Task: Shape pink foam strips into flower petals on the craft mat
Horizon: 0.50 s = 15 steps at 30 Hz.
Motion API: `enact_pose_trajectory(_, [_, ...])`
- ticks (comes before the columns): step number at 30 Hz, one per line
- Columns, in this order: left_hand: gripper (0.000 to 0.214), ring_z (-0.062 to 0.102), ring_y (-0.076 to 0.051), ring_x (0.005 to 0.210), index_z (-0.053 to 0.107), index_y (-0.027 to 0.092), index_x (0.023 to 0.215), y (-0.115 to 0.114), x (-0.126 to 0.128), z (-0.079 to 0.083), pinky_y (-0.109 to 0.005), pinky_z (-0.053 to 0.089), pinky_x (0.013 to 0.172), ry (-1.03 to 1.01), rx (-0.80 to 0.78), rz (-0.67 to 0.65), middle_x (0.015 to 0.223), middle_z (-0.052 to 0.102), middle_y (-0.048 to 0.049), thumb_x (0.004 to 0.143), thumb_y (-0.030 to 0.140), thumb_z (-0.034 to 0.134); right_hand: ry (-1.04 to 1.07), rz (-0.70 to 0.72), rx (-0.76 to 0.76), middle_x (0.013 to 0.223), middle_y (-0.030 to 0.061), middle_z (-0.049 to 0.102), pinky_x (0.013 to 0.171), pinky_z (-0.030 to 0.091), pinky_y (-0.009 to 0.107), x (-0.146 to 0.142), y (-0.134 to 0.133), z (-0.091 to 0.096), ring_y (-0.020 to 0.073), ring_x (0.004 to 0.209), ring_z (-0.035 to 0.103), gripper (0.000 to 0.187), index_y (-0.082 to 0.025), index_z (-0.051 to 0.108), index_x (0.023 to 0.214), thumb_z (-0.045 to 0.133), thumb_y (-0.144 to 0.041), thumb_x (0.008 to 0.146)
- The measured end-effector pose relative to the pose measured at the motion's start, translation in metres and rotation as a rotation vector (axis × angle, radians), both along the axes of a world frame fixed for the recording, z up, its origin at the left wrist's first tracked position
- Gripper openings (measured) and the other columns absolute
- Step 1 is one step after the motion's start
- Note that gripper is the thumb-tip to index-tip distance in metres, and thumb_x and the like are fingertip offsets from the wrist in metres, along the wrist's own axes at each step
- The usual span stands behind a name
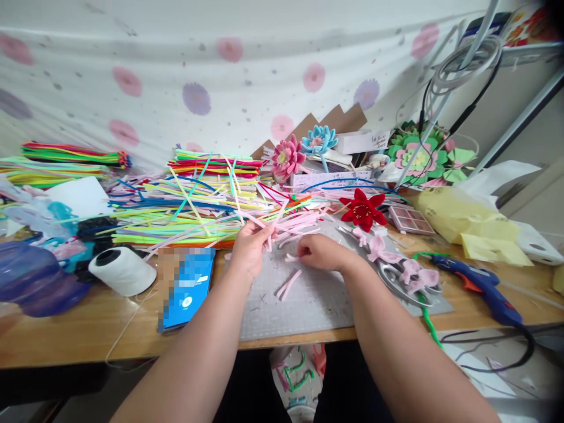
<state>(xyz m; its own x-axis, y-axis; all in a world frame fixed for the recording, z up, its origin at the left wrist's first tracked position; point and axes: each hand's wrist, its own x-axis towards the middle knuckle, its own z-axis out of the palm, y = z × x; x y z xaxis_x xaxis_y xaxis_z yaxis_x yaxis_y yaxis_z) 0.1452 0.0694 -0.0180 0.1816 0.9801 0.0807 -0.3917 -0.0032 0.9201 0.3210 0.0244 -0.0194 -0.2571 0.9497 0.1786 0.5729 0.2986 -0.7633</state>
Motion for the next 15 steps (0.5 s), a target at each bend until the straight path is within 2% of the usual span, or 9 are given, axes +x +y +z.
enact_pose_trajectory(2, [0.026, 0.060, -0.012, 0.059, 0.057, 0.015, 0.067, 0.001, 0.001, -0.003, -0.022, 0.043, 0.055, 0.012, 0.011, 0.020, 0.062, 0.064, 0.0001, 0.055, 0.025, 0.077, 0.068, -0.050, 0.027, 0.060, -0.0018, 0.055, 0.053, 0.036, 0.021, -0.003, 0.000, 0.004, 0.0096, 0.054, 0.046, 0.004, -0.016, 0.059, 0.067, 0.055, -0.014, 0.066])
enact_pose_trajectory(4, [0.026, 0.058, -0.012, 0.058, 0.056, 0.015, 0.066, 0.003, 0.001, -0.005, -0.021, 0.042, 0.053, 0.030, 0.036, 0.028, 0.060, 0.063, 0.0007, 0.055, 0.026, 0.077, 0.183, -0.092, 0.044, 0.069, 0.0001, 0.056, 0.054, 0.041, 0.022, -0.006, -0.001, 0.006, 0.0099, 0.057, 0.049, 0.012, -0.016, 0.057, 0.079, 0.051, -0.026, 0.075])
enact_pose_trajectory(7, [0.026, 0.057, -0.012, 0.056, 0.057, 0.015, 0.065, 0.002, 0.003, -0.006, -0.022, 0.040, 0.052, 0.075, 0.091, 0.027, 0.058, 0.062, 0.0016, 0.054, 0.027, 0.077, 0.384, -0.135, 0.052, 0.071, 0.0004, 0.055, 0.054, 0.044, 0.023, -0.011, 0.000, 0.006, 0.0097, 0.056, 0.049, 0.024, -0.015, 0.057, 0.082, 0.055, -0.038, 0.074])
enact_pose_trajectory(9, [0.026, 0.055, -0.012, 0.054, 0.057, 0.015, 0.064, 0.001, 0.004, -0.006, -0.022, 0.040, 0.051, 0.117, 0.128, 0.028, 0.057, 0.061, 0.0023, 0.054, 0.027, 0.077, 0.432, -0.165, 0.061, 0.065, -0.0006, 0.053, 0.051, 0.042, 0.023, -0.013, 0.002, 0.004, 0.0094, 0.054, 0.047, 0.024, -0.015, 0.059, 0.077, 0.059, -0.038, 0.070])
enact_pose_trajectory(15, [0.024, 0.057, -0.014, 0.057, 0.058, 0.015, 0.069, 0.000, 0.005, -0.008, -0.024, 0.042, 0.053, 0.283, 0.222, 0.074, 0.062, 0.063, 0.0008, 0.060, 0.032, 0.073, 0.308, -0.283, 0.129, 0.055, -0.0038, 0.048, 0.049, 0.031, 0.021, -0.016, 0.005, 0.001, 0.0081, 0.050, 0.040, 0.008, -0.015, 0.057, 0.065, 0.061, -0.022, 0.066])
